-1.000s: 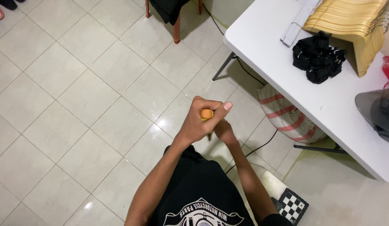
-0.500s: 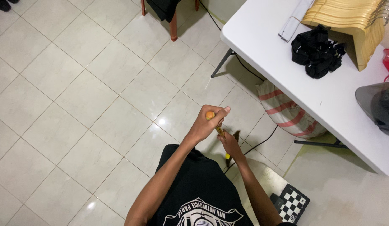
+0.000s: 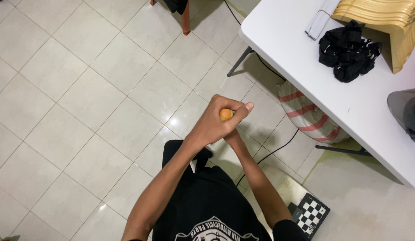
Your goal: The person sweeps a tiled floor using a broom, moving across the room and pushing debris along the floor surface.
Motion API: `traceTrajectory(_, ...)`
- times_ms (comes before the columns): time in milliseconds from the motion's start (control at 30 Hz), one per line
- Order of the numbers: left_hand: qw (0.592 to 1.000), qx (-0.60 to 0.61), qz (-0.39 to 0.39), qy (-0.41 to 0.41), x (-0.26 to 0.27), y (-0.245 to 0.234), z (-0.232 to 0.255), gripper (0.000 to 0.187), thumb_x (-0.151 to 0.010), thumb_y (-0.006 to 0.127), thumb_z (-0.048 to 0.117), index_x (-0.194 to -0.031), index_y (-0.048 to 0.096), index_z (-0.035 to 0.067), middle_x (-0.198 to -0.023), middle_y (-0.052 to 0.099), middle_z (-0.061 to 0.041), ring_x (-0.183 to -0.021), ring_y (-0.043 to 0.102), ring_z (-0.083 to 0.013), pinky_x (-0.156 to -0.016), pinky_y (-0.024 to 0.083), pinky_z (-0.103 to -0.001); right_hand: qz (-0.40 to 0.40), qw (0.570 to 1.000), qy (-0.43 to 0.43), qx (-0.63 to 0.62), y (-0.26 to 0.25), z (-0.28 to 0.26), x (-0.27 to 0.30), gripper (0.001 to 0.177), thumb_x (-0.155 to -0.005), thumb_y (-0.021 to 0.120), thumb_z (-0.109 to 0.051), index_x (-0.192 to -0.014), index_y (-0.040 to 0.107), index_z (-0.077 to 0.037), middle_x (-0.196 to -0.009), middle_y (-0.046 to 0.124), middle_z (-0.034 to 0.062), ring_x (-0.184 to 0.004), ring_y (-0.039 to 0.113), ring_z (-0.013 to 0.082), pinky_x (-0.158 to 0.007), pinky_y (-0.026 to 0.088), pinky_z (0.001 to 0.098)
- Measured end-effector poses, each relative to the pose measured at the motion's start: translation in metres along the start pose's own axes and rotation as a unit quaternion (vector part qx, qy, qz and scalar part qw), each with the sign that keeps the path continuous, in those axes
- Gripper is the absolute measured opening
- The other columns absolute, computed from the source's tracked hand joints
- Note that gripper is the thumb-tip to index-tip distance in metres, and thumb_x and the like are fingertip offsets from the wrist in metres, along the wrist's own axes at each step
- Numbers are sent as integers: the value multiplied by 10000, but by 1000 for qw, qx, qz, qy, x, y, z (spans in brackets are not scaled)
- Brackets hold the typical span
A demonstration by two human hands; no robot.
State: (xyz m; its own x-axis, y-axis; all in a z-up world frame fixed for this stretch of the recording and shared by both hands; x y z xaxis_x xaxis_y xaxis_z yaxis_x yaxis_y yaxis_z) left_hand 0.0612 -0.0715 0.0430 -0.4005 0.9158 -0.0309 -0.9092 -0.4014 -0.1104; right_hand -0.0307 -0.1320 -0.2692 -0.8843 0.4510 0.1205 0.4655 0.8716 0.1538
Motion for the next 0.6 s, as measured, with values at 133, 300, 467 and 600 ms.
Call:
traceTrajectory(133,996,62,56,33,-9,-46,18,529,-1034,611,254,-548,513,71,-483,411,50,-441,341,-69,-456,259,-286,-26,929,126,346,-1,2,-40,180,-1063,545,-139,-1171,616,-13,-1131,691,141,-1064,669,279,-896,552,399)
traceTrajectory(300,989,57,132,21,-11,-107,-3,523,-1025,598,229,-539,525,51,-475,427,30,-422,360,-65,-446,271,-265,59,930,0,363,7,-47,-62,265,-937,631,-84,-1198,628,-36,-1092,704,174,-991,700,347,-842,551,427)
traceTrajectory(467,983,94,149,60,1,-115,-62,488,-982,544,166,-513,510,35,-479,463,1,-415,403,-87,-436,355,-250,41,904,0,426,-11,-36,-88,203,-932,582,26,-1119,626,-39,-1125,658,149,-1053,649,356,-892,527,423)
traceTrajectory(600,975,169,122,75,0,-107,-105,498,-1053,546,151,-578,457,29,-567,448,-35,-576,444,-142,-697,487,-335,67,889,-18,452,-49,-13,-104,161,-918,631,20,-1062,611,-49,-1141,652,114,-1150,598,391,-916,490,447)
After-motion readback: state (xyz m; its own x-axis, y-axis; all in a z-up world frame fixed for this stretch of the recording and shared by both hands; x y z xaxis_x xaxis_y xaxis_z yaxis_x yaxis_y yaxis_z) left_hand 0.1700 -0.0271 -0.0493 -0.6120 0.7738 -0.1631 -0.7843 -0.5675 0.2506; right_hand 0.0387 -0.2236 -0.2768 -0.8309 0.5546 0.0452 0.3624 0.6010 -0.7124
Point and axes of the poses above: each hand's wrist, its own x-axis away from the middle knuckle, its own y-axis out of the palm, z = x × y, the point moved 5 cm from there along -x, towards the middle knuckle
